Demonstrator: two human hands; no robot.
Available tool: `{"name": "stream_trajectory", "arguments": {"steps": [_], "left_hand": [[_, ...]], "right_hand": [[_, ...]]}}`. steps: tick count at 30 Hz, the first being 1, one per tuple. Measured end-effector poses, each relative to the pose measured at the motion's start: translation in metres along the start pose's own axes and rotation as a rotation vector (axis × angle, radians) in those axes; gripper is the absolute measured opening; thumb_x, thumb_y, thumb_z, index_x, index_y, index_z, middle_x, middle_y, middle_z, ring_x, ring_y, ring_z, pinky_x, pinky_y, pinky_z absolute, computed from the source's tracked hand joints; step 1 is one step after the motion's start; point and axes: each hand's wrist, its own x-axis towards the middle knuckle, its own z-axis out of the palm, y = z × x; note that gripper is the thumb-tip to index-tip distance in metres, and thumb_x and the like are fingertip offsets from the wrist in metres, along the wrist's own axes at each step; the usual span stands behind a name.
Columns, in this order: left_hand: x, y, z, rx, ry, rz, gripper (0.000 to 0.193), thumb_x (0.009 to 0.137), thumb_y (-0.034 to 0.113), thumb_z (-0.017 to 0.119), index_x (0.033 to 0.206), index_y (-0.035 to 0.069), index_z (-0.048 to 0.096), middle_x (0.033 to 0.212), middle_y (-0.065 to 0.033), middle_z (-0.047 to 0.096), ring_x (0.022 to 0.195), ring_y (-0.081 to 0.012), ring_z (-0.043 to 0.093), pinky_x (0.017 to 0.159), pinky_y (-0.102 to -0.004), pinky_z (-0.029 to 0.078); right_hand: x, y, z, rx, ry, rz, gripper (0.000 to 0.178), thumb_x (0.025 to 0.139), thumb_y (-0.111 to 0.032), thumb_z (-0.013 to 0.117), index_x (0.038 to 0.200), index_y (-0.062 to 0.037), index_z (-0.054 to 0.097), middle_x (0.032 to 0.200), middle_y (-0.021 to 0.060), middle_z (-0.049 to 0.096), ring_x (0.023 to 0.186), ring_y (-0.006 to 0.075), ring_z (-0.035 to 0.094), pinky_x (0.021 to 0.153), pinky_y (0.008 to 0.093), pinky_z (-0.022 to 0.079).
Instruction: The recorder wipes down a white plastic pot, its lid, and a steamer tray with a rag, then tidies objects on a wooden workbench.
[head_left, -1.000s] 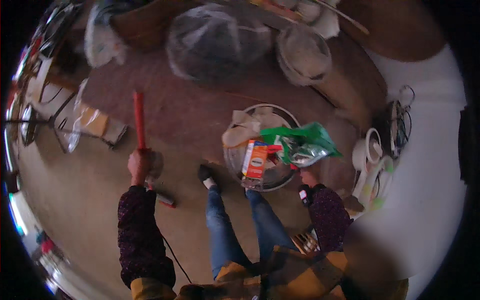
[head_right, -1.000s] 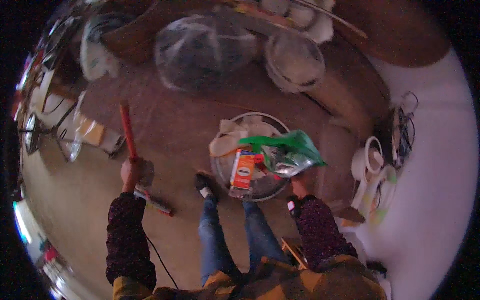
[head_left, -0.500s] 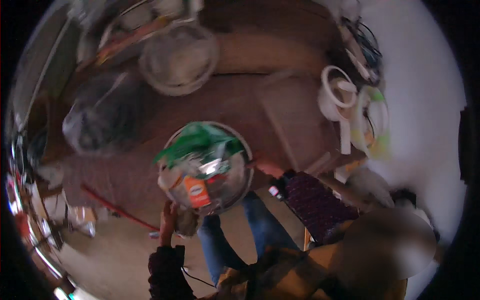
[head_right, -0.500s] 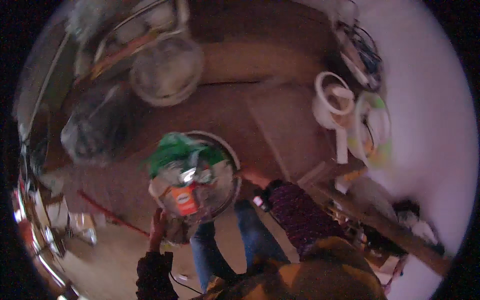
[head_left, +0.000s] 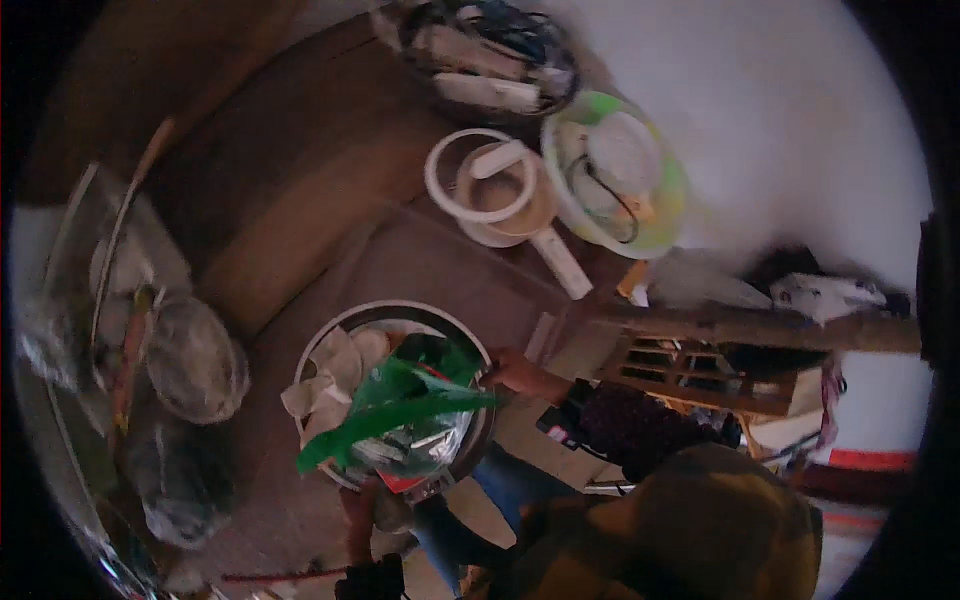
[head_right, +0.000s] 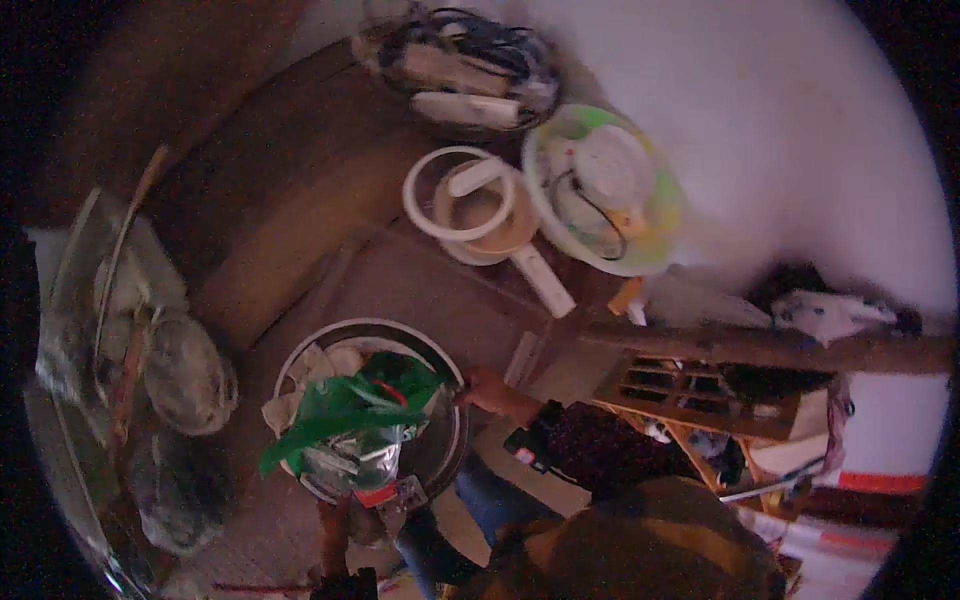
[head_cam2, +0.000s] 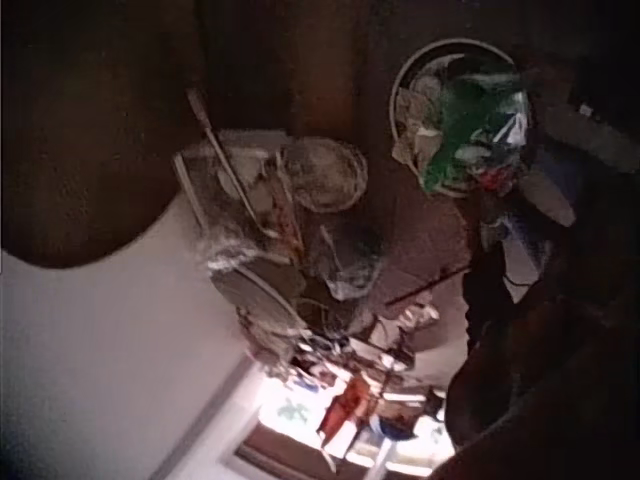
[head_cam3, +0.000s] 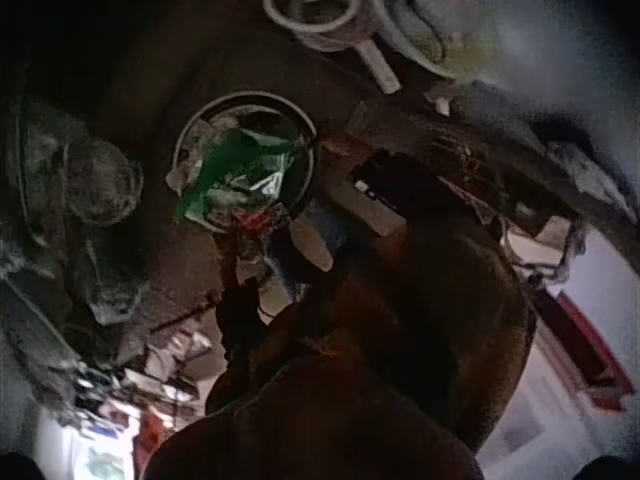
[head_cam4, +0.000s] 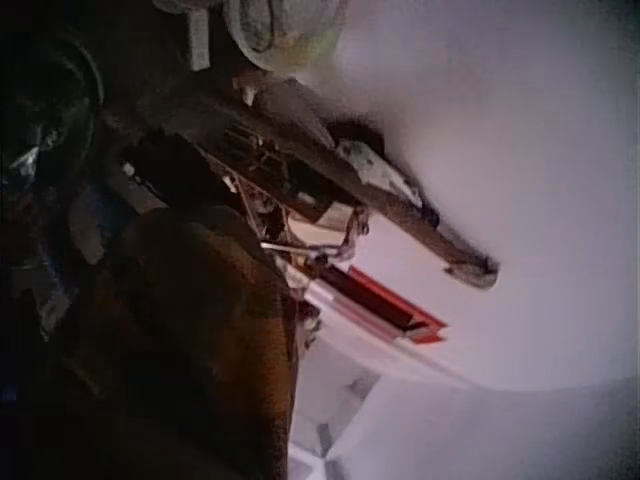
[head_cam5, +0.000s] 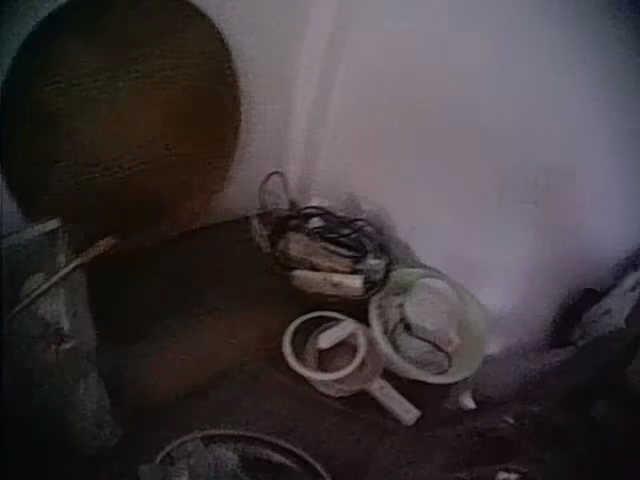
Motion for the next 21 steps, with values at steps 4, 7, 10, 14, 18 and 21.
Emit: {"name": "stream_trajectory", "arguments": {"steps": [4,7,10,14,18,21], "left_hand": [[0.045,0.048,0.043,0.093,-0.080,0.061,0.045,0.084,0.039,0.055,0.101,-0.003,0.056,0.099,-0.0169,0.057,0.087,-0.0251,0.055,0.074,-0.0365,0.044],[0.093,0.076,0.079,0.172,-0.182,0.172,0.041,0.089,0.034,0.048,0.105,-0.003,0.055,0.101,-0.0203,0.057,0.090,-0.0269,0.055,0.080,-0.0381,0.042],[0.127,0.100,0.106,0.214,-0.243,0.312,0.035,0.086,0.024,0.047,0.112,0.001,0.054,0.110,-0.0172,0.056,0.098,-0.0287,0.054,0.088,-0.0397,0.040],[0.157,0.068,0.130,0.424,-0.347,0.521,0.037,0.087,0.029,0.044,0.112,0.005,0.056,0.114,-0.0148,0.056,0.105,-0.0269,0.050,0.092,-0.0369,0.037],[0.137,0.107,0.137,0.443,-0.507,0.463,0.038,0.088,0.032,0.045,0.111,0.005,0.057,0.113,-0.0144,0.057,0.107,-0.0265,0.050,0.093,-0.0357,0.037],[0.100,0.125,0.091,0.416,-0.493,0.361,0.038,0.088,0.032,0.046,0.111,0.005,0.058,0.110,-0.0134,0.058,0.105,-0.0250,0.052,0.092,-0.0350,0.038]], "right_hand": [[-0.037,0.029,-0.036,0.314,0.302,-0.095,0.029,0.072,-0.011,0.066,0.099,-0.0009,0.061,0.078,0.0040,0.062,0.069,0.0163,0.057,0.060,0.0331,0.046],[-0.062,0.039,-0.050,0.469,0.454,-0.054,0.028,0.074,-0.011,0.066,0.100,-0.0040,0.060,0.080,0.0024,0.060,0.071,0.0153,0.056,0.063,0.0316,0.046],[-0.074,0.051,-0.072,0.668,0.541,0.137,0.030,0.076,-0.011,0.065,0.105,-0.0078,0.058,0.085,0.0015,0.059,0.076,0.0148,0.056,0.068,0.0301,0.047],[-0.093,0.076,-0.069,0.729,0.693,-0.028,0.039,0.072,-0.013,0.068,0.109,-0.0089,0.055,0.097,0.0026,0.054,0.082,0.0148,0.054,0.065,0.0280,0.045],[-0.126,0.140,-0.060,0.498,0.727,0.033,0.052,0.065,-0.004,0.066,0.114,-0.0101,0.052,0.103,0.0036,0.052,0.088,0.0170,0.053,0.066,0.0296,0.044],[-0.105,0.069,-0.053,0.772,0.678,0.150,0.054,0.064,-0.002,0.065,0.115,-0.0104,0.051,0.106,0.0043,0.053,0.088,0.0207,0.054,0.071,0.0349,0.045]]}}
